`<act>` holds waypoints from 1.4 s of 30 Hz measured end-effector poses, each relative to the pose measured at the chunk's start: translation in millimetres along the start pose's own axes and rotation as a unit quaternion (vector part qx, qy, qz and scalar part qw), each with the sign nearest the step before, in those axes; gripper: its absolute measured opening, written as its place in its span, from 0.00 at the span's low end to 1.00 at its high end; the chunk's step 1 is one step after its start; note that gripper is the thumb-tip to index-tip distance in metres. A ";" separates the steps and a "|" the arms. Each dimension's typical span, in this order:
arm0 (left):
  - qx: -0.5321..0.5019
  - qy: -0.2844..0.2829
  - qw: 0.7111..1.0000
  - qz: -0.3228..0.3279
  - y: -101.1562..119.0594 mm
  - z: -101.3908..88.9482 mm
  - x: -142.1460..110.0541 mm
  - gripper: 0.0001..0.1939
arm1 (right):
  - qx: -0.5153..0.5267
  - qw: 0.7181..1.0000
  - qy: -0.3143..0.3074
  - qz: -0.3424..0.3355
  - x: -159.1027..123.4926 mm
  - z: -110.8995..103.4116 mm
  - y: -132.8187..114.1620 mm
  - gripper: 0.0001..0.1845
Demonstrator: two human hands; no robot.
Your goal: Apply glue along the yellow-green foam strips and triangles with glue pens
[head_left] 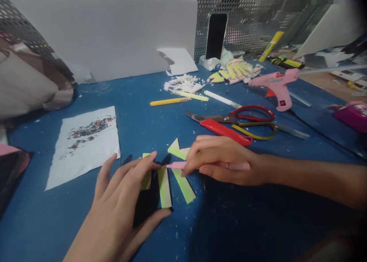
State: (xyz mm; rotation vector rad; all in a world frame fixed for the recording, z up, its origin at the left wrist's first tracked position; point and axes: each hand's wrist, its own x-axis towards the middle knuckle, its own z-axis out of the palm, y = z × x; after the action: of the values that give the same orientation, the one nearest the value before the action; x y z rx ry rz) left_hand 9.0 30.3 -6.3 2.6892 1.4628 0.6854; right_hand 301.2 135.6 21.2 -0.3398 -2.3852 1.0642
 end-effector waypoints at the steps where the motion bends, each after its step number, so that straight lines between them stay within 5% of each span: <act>1: 0.001 0.000 1.000 0.002 -0.3 -0.1 -0.5 0.39 | 0.008 1.000 -0.008 -0.009 0.0 0.0 -0.5 0.15; 8: 0.015 -0.001 1.000 0.021 2.2 -2.6 1.2 0.41 | 0.079 0.993 0.081 -0.020 -3.0 -5.5 0.9 0.21; 18: 0.053 0.004 0.994 0.096 3.1 -4.0 4.5 0.26 | 0.042 0.998 0.052 0.002 -3.6 -10.6 0.9 0.17; 24: 0.062 -0.017 0.993 0.103 2.9 -3.1 4.1 0.29 | -0.010 0.995 0.068 0.066 -13.8 -11.4 -1.2 0.13; 30: 0.081 -0.026 0.988 0.126 -2.5 -1.0 2.5 0.35 | -0.006 0.996 0.021 0.086 -13.2 -11.6 -2.6 0.09; 36: 0.083 -0.034 0.989 0.117 -0.6 -2.3 2.5 0.34 | -0.019 0.999 -0.028 0.005 -20.6 -9.3 11.2 0.11; 42: 0.072 -0.041 0.992 0.095 4.0 -3.6 2.5 0.31 | -0.076 0.994 -0.080 0.000 -24.8 -11.0 14.7 0.13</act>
State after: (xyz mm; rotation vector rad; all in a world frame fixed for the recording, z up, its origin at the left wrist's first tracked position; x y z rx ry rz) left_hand 12.1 29.3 -1.3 2.9552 1.2978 0.4861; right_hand 328.3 141.9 8.0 -0.3171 -2.6176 0.9440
